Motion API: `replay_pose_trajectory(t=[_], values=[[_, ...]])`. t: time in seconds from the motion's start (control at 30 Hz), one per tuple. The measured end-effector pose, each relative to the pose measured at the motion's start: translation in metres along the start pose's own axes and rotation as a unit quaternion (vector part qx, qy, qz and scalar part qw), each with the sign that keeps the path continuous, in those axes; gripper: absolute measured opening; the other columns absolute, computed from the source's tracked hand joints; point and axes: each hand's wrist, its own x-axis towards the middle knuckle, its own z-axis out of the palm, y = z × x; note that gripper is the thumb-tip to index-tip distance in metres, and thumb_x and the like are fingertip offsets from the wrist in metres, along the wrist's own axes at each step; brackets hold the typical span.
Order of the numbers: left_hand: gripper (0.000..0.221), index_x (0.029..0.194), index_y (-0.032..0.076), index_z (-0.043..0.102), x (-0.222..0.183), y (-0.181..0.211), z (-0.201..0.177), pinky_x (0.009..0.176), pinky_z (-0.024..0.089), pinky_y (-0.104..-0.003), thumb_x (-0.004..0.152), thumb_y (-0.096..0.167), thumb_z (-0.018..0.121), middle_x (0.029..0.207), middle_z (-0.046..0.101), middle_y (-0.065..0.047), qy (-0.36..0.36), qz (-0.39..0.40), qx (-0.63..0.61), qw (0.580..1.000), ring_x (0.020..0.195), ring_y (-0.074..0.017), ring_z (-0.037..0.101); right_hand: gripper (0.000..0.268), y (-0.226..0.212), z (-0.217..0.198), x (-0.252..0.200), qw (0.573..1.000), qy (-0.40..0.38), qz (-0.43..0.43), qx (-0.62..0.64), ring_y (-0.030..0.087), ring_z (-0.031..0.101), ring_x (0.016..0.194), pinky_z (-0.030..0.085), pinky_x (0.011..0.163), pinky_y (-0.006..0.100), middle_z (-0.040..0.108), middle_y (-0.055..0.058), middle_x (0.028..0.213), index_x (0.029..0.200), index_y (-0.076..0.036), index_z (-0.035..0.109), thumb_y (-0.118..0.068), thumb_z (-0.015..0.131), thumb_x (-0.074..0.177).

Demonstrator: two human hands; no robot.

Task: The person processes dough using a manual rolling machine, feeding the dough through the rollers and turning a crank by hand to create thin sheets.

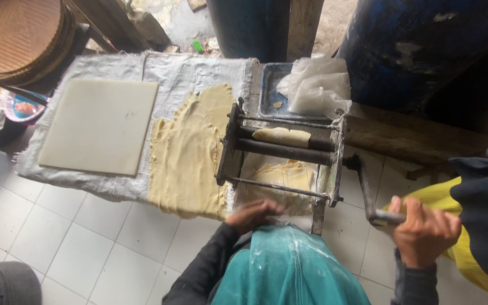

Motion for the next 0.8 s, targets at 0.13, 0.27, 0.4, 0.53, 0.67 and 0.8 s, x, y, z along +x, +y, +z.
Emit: replay_pose_trajectory(t=[0.13,0.27,0.4,0.53,0.67,0.8], values=[[0.073,0.156,0.014,0.04,0.109,-0.006,-0.003,0.12,0.034,-0.047,0.1,0.062,0.045,0.161,0.041,-0.011,0.08,0.129,-0.215,0.965,0.145,-0.027,0.043,0.018,0.015,-0.002,0.025,0.999,-0.017,-0.039,-0.028,0.01,0.054,0.071,0.038,0.075,0.028,0.062,-0.007,0.075,0.105,-0.023,0.076,-0.041,0.074,0.106],[0.062,0.14,0.009,0.058,0.176,0.036,0.001,0.111,0.041,-0.049,0.101,0.057,0.054,0.139,0.06,-0.014,0.062,0.227,-0.388,0.891,0.127,-0.0309,0.056,0.016,0.018,-0.004,0.032,0.999,-0.017,-0.051,-0.006,0.011,0.055,0.075,0.039,0.078,0.028,0.062,-0.008,0.078,0.108,-0.024,0.075,-0.041,0.071,0.109],[0.039,0.116,0.008,0.07,0.182,0.026,0.004,0.11,0.046,-0.051,0.105,0.044,0.064,0.114,0.07,-0.012,0.076,0.282,-0.478,0.829,0.112,-0.0283,0.064,0.016,0.017,-0.005,0.037,0.999,-0.002,-0.052,-0.016,0.011,0.053,0.073,0.039,0.08,0.028,0.062,-0.008,0.077,0.104,-0.023,0.074,-0.037,0.069,0.11],[0.029,0.112,0.01,0.072,0.18,0.017,0.01,0.11,0.049,-0.05,0.101,0.035,0.065,0.113,0.072,-0.011,0.135,0.305,-0.456,0.825,0.113,-0.0265,0.066,0.02,0.024,-0.001,0.054,0.995,0.018,-0.08,-0.052,0.01,0.052,0.067,0.038,0.075,0.027,0.059,-0.008,0.07,0.102,-0.023,0.075,-0.036,0.061,0.108],[0.028,0.118,0.008,0.071,0.194,0.012,0.005,0.107,0.05,-0.045,0.104,0.031,0.065,0.117,0.074,-0.01,0.072,0.312,-0.476,0.819,0.112,-0.0254,0.068,0.017,0.033,0.01,0.087,0.99,0.016,-0.109,-0.091,0.01,0.049,0.052,0.037,0.062,0.027,0.059,-0.006,0.062,0.099,-0.024,0.078,-0.028,0.062,0.106],[0.033,0.125,0.007,0.069,0.207,0.004,-0.008,0.105,0.052,-0.04,0.103,0.03,0.063,0.12,0.074,-0.008,0.037,0.313,-0.461,0.829,0.115,-0.0225,0.068,0.021,0.058,0.056,0.136,0.988,0.014,-0.146,-0.044,0.008,0.048,0.053,0.035,0.06,0.023,0.064,-0.002,0.071,0.099,-0.018,0.071,-0.019,0.053,0.108]])
